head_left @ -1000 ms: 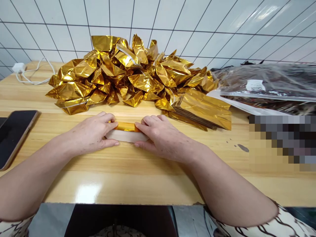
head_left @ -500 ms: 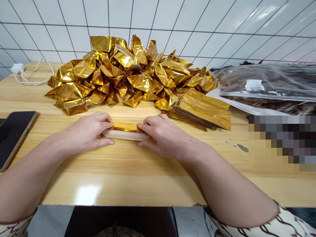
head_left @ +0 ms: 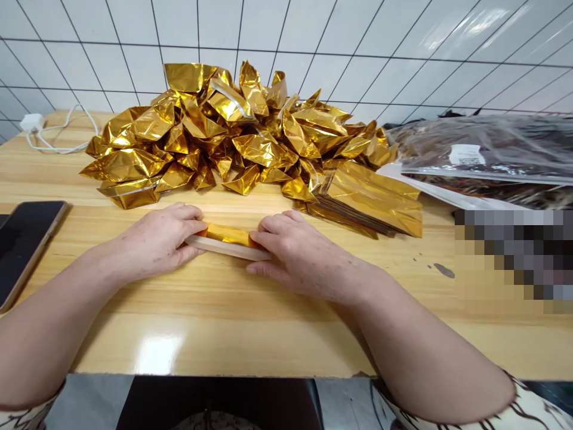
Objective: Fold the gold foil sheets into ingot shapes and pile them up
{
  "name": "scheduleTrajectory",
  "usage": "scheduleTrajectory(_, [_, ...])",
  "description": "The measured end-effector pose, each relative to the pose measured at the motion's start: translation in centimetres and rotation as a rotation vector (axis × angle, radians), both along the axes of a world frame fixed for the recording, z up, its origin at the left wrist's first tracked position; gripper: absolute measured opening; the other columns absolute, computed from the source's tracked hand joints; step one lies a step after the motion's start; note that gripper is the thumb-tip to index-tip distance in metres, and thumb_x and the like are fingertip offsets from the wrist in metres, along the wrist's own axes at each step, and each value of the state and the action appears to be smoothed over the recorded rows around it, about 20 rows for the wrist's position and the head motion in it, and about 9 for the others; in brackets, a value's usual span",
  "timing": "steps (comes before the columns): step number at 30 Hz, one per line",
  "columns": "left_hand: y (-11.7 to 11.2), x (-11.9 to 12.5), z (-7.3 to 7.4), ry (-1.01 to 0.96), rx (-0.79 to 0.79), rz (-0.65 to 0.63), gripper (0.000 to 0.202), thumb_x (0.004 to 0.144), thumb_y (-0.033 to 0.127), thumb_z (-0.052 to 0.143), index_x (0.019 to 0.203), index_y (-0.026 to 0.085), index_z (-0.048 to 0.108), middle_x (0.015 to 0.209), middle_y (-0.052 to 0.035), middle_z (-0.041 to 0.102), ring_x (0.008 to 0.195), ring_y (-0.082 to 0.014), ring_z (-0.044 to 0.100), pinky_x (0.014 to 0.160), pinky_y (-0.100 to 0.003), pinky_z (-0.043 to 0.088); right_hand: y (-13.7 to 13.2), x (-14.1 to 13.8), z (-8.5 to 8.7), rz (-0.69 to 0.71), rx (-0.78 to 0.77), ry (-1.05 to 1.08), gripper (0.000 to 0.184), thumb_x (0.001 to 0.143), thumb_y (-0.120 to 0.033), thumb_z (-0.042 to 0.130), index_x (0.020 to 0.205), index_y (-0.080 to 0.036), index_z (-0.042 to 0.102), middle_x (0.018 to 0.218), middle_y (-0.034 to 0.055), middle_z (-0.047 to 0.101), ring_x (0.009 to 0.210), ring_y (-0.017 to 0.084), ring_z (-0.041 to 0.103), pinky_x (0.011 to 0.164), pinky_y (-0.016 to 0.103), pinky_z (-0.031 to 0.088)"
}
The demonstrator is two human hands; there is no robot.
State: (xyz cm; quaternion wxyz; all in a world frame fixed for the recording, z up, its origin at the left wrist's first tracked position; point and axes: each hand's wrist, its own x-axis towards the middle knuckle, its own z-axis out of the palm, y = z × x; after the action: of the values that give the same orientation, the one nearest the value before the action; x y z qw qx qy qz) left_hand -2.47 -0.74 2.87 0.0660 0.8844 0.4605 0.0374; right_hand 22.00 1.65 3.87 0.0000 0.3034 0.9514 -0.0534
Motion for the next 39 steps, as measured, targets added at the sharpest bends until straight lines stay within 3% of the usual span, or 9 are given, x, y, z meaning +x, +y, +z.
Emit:
scheduleTrajectory(5, [-0.2, -0.1, 0.3, -0.027, -0.044, -0.057, 0.058, 0.085, 0.063, 0.050, 0.107, 0.013, 0.068, 0.113, -0.0151, 0.064, 0.108, -0.0315, 0.058, 0.092, -0.043, 0.049, -1.2, -0.6, 0.2, 0.128, -0.075, 0.050, 0.033, 0.090, -0.043, 0.057, 0.080, -0.013, 0.066, 0.082, 0.0072, 0.060, 0.075, 0.017, 0.048, 0.081, 0.036, 0.036])
scheduleTrajectory(9, [-0.1, -0.4, -0.2, -0.053, -0.019, -0.114, 0.080, 0.083, 0.077, 0.040, 0.124, 0.012, 0.061, 0.131, -0.0188, 0.058, 0.123, -0.0342, 0.051, 0.103, -0.048, 0.041, -2.1, -1.0, 0.0, 0.221, -0.131, 0.103, 0.034, 0.089, -0.046, 0.058, 0.085, -0.013, 0.066, 0.083, 0.0072, 0.060, 0.080, 0.019, 0.050, 0.083, 0.037, 0.038])
scheduleTrajectory(11, [0.1, -0.4, -0.6, -0.039, -0.016, -0.120, 0.079, 0.087, 0.075, 0.033, 0.131, 0.014, 0.057, 0.141, -0.0187, 0.051, 0.133, -0.0350, 0.042, 0.108, -0.051, 0.035, -2.2, -1.1, -0.1, 0.254, -0.148, 0.124, 0.031, 0.090, -0.043, 0.058, 0.087, -0.013, 0.066, 0.087, 0.0085, 0.061, 0.084, 0.020, 0.051, 0.085, 0.038, 0.040])
scheduleTrajectory(14, [0.2, -0.3, -1.3, -0.007, -0.043, -0.077, 0.068, 0.095, 0.064, 0.024, 0.139, 0.019, 0.050, 0.152, -0.0151, 0.039, 0.142, -0.0350, 0.029, 0.111, -0.056, 0.028, -1.9, -1.3, -0.6, 0.301, -0.156, 0.191, 0.021, 0.093, -0.023, 0.050, 0.094, -0.011, 0.067, 0.099, 0.0125, 0.064, 0.097, 0.021, 0.054, 0.093, 0.037, 0.041])
scheduleTrajectory(16, [0.1, -0.1, -1.8, 0.004, -0.055, -0.043, 0.060, 0.098, 0.057, 0.023, 0.142, 0.022, 0.046, 0.155, -0.0122, 0.035, 0.144, -0.0340, 0.025, 0.112, -0.058, 0.025, -1.5, -1.3, -1.1, 0.313, -0.150, 0.241, 0.027, 0.092, -0.011, 0.044, 0.107, -0.008, 0.065, 0.112, 0.0153, 0.064, 0.111, 0.021, 0.052, 0.100, 0.037, 0.039])
scheduleTrajectory(20, [0.0, 0.4, -2.4, 0.006, -0.035, -0.016, 0.054, 0.100, 0.049, 0.026, 0.144, 0.022, 0.043, 0.155, -0.0118, 0.034, 0.144, -0.0328, 0.026, 0.113, -0.059, 0.024, -0.9, -1.3, -2.0, 0.287, -0.115, 0.247, 0.039, 0.092, -0.011, 0.042, 0.128, -0.010, 0.055, 0.132, 0.0151, 0.058, 0.131, 0.023, 0.040, 0.108, 0.045, 0.034])
scheduleTrajectory(25, [0.1, 0.6, -2.2, -0.046, 0.016, -0.027, 0.051, 0.101, 0.043, 0.026, 0.139, 0.017, 0.048, 0.151, -0.0142, 0.041, 0.143, -0.0320, 0.029, 0.112, -0.058, 0.026, -1.4, -1.7, -2.3, 0.148, 0.000, 0.118, 0.038, 0.095, -0.015, 0.039, 0.130, -0.013, 0.054, 0.135, 0.0136, 0.056, 0.124, 0.027, 0.044, 0.106, 0.051, 0.029])
scheduleTrajectory(32, [-0.5, 0.9, -1.7, -0.134, 0.118, -0.142, 0.042, 0.099, 0.039, 0.037, 0.129, 0.017, 0.057, 0.141, -0.0133, 0.053, 0.141, -0.0323, 0.033, 0.114, -0.060, 0.024, -1.8, -2.2, -2.2, -0.048, 0.161, 0.004, 0.038, 0.097, -0.030, 0.039, 0.121, -0.009, 0.059, 0.109, 0.0163, 0.061, 0.101, 0.029, 0.050, 0.097, 0.049, 0.031])
scheduleTrajectory(39, [-0.4, 1.0, -1.4, -0.192, 0.151, -0.268, 0.029, 0.093, 0.038, 0.053, 0.104, 0.017, 0.068, 0.117, -0.0128, 0.067, 0.128, -0.0323, 0.048, 0.107, -0.056, 0.037, -1.5, -2.1, -2.2, -0.093, 0.168, 0.030, 0.037, 0.096, -0.032, 0.044, 0.119, -0.009, 0.061, 0.101, 0.0157, 0.060, 0.095, 0.028, 0.049, 0.090, 0.045, 0.032])
